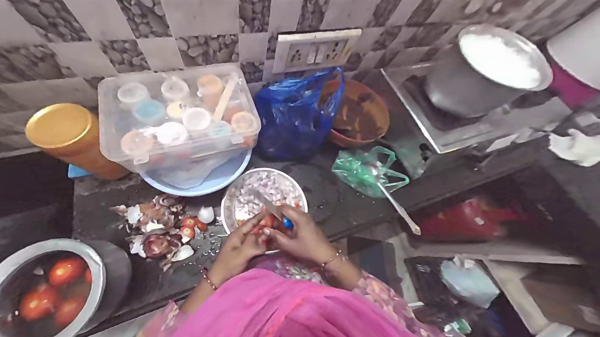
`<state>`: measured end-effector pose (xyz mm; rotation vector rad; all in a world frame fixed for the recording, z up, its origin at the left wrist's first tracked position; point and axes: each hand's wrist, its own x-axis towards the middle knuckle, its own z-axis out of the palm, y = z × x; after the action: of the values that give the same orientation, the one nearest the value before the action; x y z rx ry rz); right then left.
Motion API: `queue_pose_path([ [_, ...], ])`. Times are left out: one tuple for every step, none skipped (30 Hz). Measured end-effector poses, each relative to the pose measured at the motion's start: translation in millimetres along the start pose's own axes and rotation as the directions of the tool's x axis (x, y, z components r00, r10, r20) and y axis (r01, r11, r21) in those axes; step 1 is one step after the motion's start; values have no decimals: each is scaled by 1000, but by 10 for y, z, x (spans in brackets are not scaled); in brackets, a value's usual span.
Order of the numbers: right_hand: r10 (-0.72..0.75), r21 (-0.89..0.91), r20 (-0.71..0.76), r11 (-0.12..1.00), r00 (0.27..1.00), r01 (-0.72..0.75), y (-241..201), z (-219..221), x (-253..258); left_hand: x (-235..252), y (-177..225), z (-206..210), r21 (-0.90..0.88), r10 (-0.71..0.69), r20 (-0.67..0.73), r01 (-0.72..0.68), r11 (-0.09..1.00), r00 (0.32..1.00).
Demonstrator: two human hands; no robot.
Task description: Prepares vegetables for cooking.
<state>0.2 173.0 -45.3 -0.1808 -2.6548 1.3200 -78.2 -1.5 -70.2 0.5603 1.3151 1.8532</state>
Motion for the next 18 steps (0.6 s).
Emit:
queue_pose_path([
  [1,61,1,998,1000,-1,20,-14,3,-6,29,4,11,1,-26,-1,1000,1000],
  [-5,137,17,991,1000,2,43,-30,-1,-14,49,4,33,12,-58,-10,999,998],
  [-18,216,36,976,999,10,63,-44,-8,-17,47,-6,68,31,-87,-25,997,996],
  [-35,282,57,959,998,17,73,-59,-19,-18,30,-32,108,58,-97,-47,993,994],
  [-45,323,76,946,996,18,80,-64,-31,-25,20,-55,135,83,-88,-71,988,993],
  [-44,342,92,940,995,10,82,-64,-43,-33,20,-63,156,108,-78,-95,983,991],
  [-34,348,105,938,994,-5,80,-60,-56,-42,27,-62,181,132,-66,-118,976,989],
  [-27,346,104,938,994,-11,77,-50,-69,-49,29,-56,205,151,-63,-135,969,987],
  [-24,337,99,942,995,-11,73,-43,-78,-55,29,-49,220,161,-70,-142,965,985],
  [-25,315,82,949,996,-2,70,-32,-84,-63,28,-48,233,171,-78,-148,961,982],
  [-24,290,70,957,997,3,68,-24,-90,-71,21,-51,246,187,-85,-161,956,979],
  [-15,275,67,962,998,-4,60,-20,-97,-81,9,-58,253,204,-88,-176,951,975],
  [-3,276,73,961,997,-17,54,-15,-100,-89,-5,-65,247,218,-88,-191,950,972],
  [21,293,93,955,995,-47,46,-11,-101,-97,-11,-71,227,226,-83,-202,953,971],
  [47,311,123,947,991,-83,42,-10,-99,-103,-1,-71,207,221,-82,-200,958,972],
  [70,311,155,943,986,-116,39,-8,-100,-110,13,-67,204,213,-82,-193,960,974],
  [82,300,179,945,980,-133,37,-2,-103,-119,21,-63,205,203,-84,-182,962,976],
  [77,280,195,951,978,-131,33,9,-104,-128,23,-61,209,194,-86,-173,963,977],
])
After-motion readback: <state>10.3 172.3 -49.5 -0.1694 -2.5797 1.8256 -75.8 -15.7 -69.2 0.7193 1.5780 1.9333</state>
